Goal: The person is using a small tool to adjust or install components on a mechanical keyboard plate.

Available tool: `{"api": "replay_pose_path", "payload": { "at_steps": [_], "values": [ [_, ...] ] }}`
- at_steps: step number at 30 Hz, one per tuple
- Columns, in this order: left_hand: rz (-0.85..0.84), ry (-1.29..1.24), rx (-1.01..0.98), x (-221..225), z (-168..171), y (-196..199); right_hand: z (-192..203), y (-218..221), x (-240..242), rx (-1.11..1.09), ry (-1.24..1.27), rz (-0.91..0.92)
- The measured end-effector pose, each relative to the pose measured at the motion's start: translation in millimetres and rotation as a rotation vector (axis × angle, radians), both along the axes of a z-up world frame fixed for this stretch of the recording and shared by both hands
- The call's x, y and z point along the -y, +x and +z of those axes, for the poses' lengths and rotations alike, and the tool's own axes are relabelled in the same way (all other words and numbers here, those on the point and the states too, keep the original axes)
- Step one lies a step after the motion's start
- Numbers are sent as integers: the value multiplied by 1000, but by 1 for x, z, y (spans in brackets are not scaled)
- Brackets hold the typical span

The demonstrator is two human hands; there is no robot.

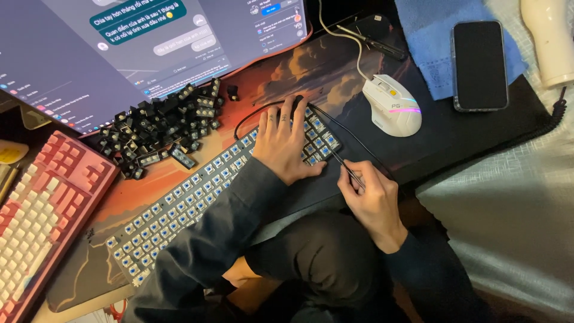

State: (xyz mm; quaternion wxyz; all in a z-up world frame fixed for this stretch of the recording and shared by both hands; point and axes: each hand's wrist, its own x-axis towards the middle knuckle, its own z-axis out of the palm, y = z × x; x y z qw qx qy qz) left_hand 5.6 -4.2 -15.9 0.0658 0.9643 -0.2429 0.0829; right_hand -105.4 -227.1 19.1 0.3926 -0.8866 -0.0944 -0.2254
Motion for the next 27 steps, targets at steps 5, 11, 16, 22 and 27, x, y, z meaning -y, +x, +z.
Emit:
{"api": "replay_pose_path", "payload": {
  "at_steps": [5, 11, 16, 22, 27],
  "values": [
    [6, 1, -3, 0, 0, 0, 1, 2, 2, -36, -33, 2],
    [16, -3, -13, 1, -2, 0, -1, 3, 2, -45, -49, 9],
    [16, 4, -3, 2, -1, -1, -5, 3, 4, -56, -42, 17],
    [29, 10, -1, 3, -6, 1, -12, 3, 7, -55, -33, 37],
    [18, 1, 5, 4, -2, 0, -4, 2, 3, -18, -60, 25]
  ]
}}
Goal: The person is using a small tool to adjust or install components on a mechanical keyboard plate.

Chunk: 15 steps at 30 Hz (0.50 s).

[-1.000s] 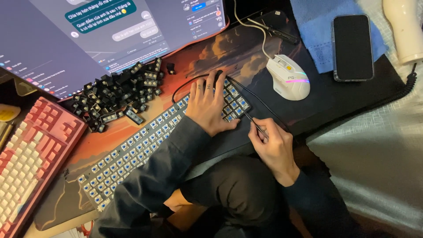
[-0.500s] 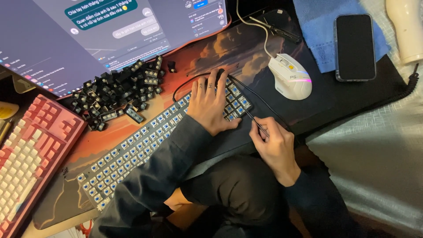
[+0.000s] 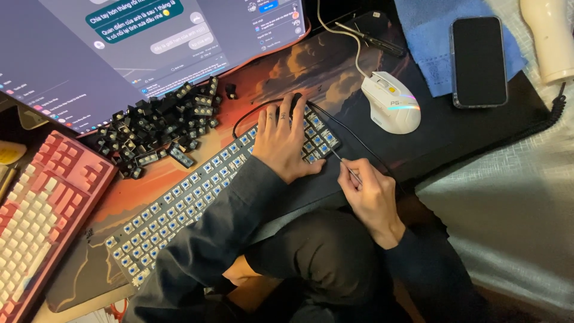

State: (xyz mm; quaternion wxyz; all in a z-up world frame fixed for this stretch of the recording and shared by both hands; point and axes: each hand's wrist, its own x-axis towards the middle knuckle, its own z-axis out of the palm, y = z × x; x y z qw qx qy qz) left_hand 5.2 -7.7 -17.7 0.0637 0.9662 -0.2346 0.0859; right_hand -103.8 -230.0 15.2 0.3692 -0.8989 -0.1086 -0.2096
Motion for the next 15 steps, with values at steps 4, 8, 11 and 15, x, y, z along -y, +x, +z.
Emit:
{"api": "replay_pose_path", "payload": {
  "at_steps": [4, 8, 11, 15],
  "values": [
    [-1, -1, -4, -2, -7, 3, -9, 1, 5, 15, -7, 7],
    [-7, 3, -33, -2, 1, 0, -1, 2, 8, 31, 35, 19],
    [-5, -4, -46, -3, 1, 1, 3, 4, 10, 2, 64, 8],
    [-11, -8, -40, -6, -6, 0, 11, 4, 10, -72, 139, 26]
  ]
}}
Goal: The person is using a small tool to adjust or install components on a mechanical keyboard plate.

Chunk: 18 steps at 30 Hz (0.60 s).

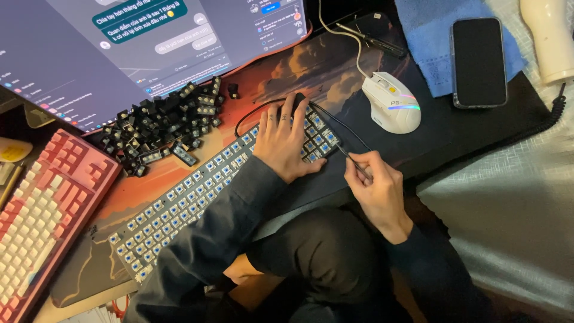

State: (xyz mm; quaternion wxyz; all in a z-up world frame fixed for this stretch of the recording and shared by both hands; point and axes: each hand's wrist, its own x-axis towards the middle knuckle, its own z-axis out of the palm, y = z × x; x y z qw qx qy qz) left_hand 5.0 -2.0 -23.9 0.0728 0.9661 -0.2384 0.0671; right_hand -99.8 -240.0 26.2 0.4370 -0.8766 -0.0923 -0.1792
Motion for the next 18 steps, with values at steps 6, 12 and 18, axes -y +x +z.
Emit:
{"api": "replay_pose_path", "payload": {
  "at_steps": [6, 12, 18],
  "values": [
    [-16, -148, -25, 0, -3, -9, 20, -1, 6, -57, 14, 2],
    [-104, -313, 386, 30, 15, -4, 20, 3, 26, 22, -61, -103],
    [-84, -289, 618, 61, 32, 0, 42, -1, 30, 25, -25, -99]
  ]
}}
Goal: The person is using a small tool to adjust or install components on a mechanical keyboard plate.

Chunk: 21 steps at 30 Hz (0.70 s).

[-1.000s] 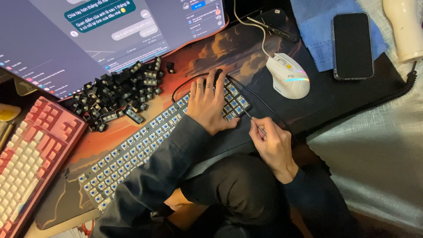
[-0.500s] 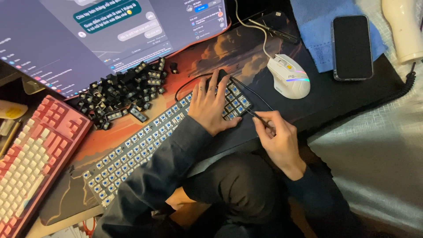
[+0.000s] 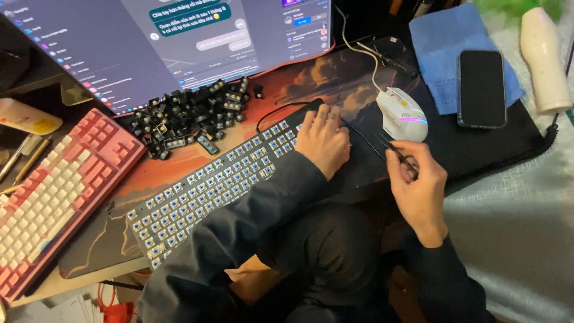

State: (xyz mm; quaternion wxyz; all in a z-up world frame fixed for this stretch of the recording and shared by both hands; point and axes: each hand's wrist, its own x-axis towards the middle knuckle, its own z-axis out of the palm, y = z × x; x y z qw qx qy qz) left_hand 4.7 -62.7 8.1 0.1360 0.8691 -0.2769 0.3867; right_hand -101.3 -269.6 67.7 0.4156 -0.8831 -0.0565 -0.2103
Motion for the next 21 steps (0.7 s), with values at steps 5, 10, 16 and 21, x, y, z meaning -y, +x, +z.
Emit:
{"api": "replay_pose_path", "payload": {
  "at_steps": [5, 10, 16, 21],
  "values": [
    [-31, -59, -130, 6, 2, -20, 4, -3, 2, -26, 70, 66],
    [-478, -611, -837, 4, 47, -53, 22, 11, -7, -32, 217, 123],
    [-691, -1002, -1016, -29, 21, -35, 40, 93, 1, 59, 109, 441],
    [-203, -391, -813, -76, 58, -34, -40, 245, 95, 133, -599, 195]
  ]
}}
